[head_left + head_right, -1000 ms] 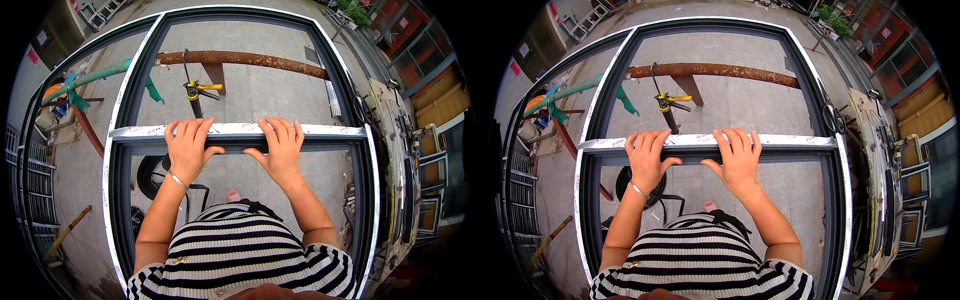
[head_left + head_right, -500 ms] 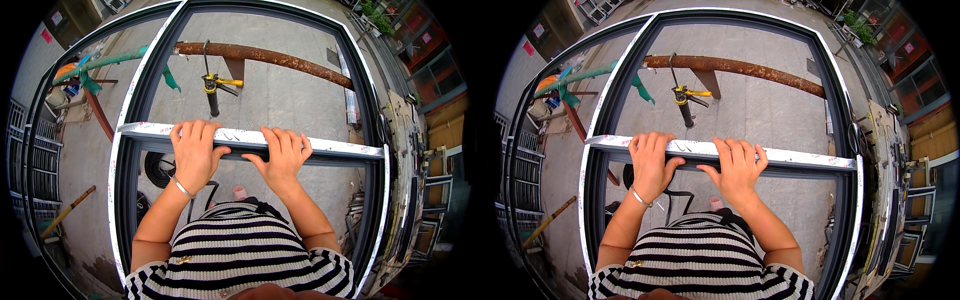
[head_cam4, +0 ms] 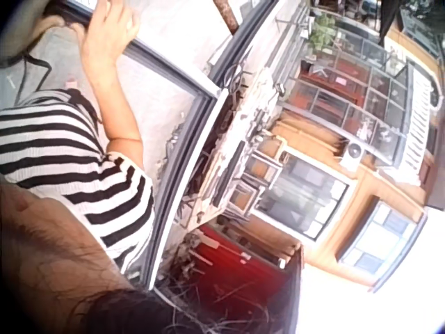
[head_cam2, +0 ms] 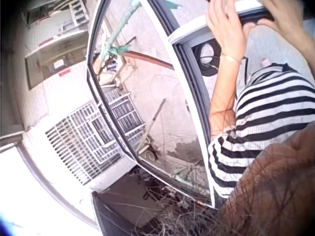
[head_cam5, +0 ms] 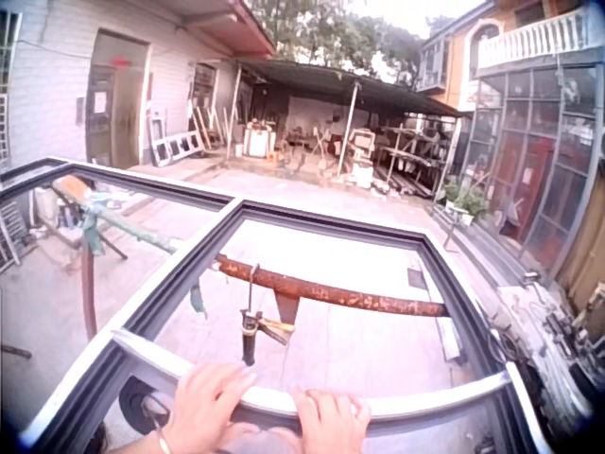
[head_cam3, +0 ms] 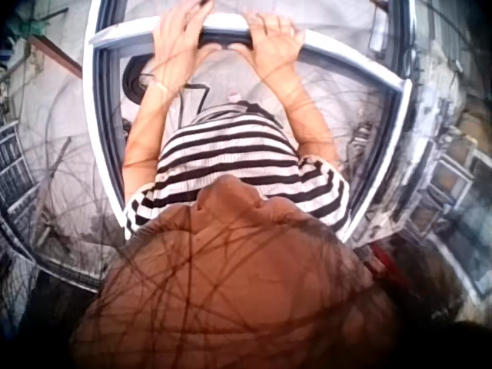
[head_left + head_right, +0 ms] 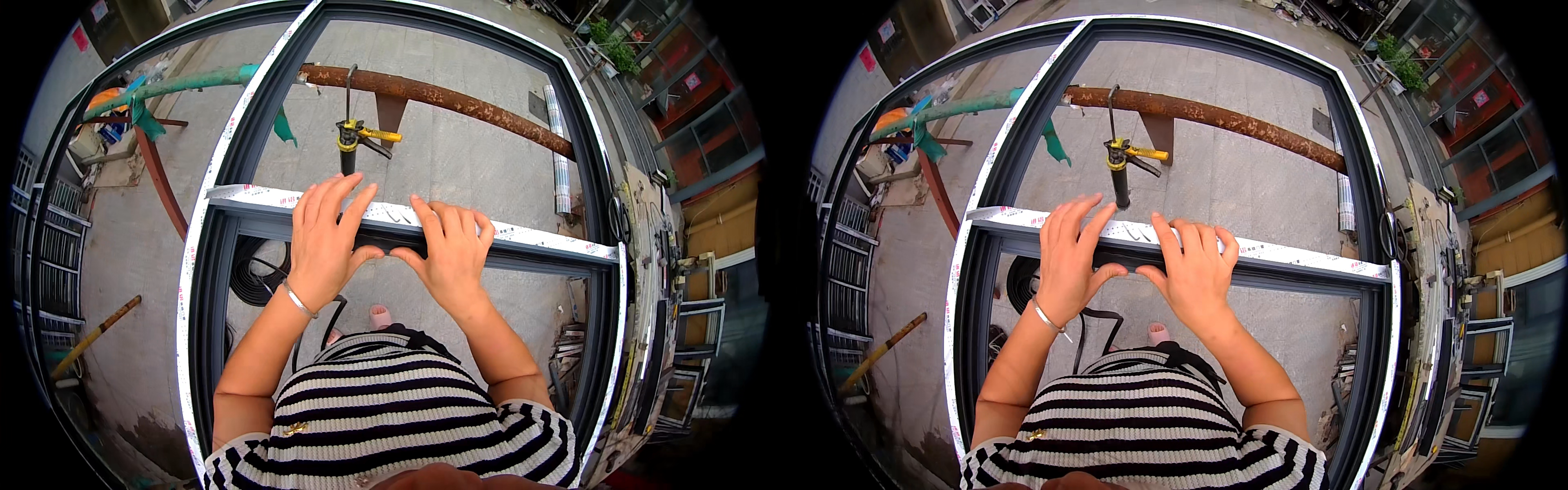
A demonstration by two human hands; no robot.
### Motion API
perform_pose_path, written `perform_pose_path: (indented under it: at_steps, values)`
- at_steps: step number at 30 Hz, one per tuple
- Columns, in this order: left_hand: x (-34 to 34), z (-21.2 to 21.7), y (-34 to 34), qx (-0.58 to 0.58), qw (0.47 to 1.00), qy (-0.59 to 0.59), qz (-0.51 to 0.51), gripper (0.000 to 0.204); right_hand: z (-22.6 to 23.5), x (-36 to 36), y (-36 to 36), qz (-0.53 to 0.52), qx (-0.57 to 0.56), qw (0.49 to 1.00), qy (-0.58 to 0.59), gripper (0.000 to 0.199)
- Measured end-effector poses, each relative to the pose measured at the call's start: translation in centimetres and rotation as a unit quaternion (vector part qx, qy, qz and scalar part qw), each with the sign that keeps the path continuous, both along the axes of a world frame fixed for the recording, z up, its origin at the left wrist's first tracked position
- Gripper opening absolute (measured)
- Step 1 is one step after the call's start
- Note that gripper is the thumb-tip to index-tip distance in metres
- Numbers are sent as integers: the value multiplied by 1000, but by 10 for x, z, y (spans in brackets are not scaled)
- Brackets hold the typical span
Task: The person installs a black rubber seal into the channel of a white window frame by hand and then cuts the excess rubber using shears.
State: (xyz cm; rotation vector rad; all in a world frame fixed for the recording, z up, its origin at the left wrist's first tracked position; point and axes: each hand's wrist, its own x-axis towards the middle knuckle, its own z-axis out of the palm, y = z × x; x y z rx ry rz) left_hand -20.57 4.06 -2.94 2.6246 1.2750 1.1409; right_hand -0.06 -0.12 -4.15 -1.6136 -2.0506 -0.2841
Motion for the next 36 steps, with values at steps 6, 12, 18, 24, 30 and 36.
perform_pose_path:
  at_steps: [6,12,18,24,30,36]
  values:
    - [-15,-62,-17,73,988,-85,109,44,-30,13,5,57,149,987,14,52]
    - [-19,-66,-17,-27,985,-159,62,39,-35,14,11,97,213,972,17,34]
    - [-30,-55,-47,-99,985,-143,-5,31,-36,12,12,98,218,970,34,31]
    - [-32,-55,-59,-111,984,-142,-11,31,-36,14,10,98,216,971,31,31]
    - [-25,-50,-39,-56,986,-154,22,35,-36,12,10,95,216,971,35,30]
    - [-16,-40,-18,19,990,-125,57,30,-35,12,9,88,225,970,24,30]
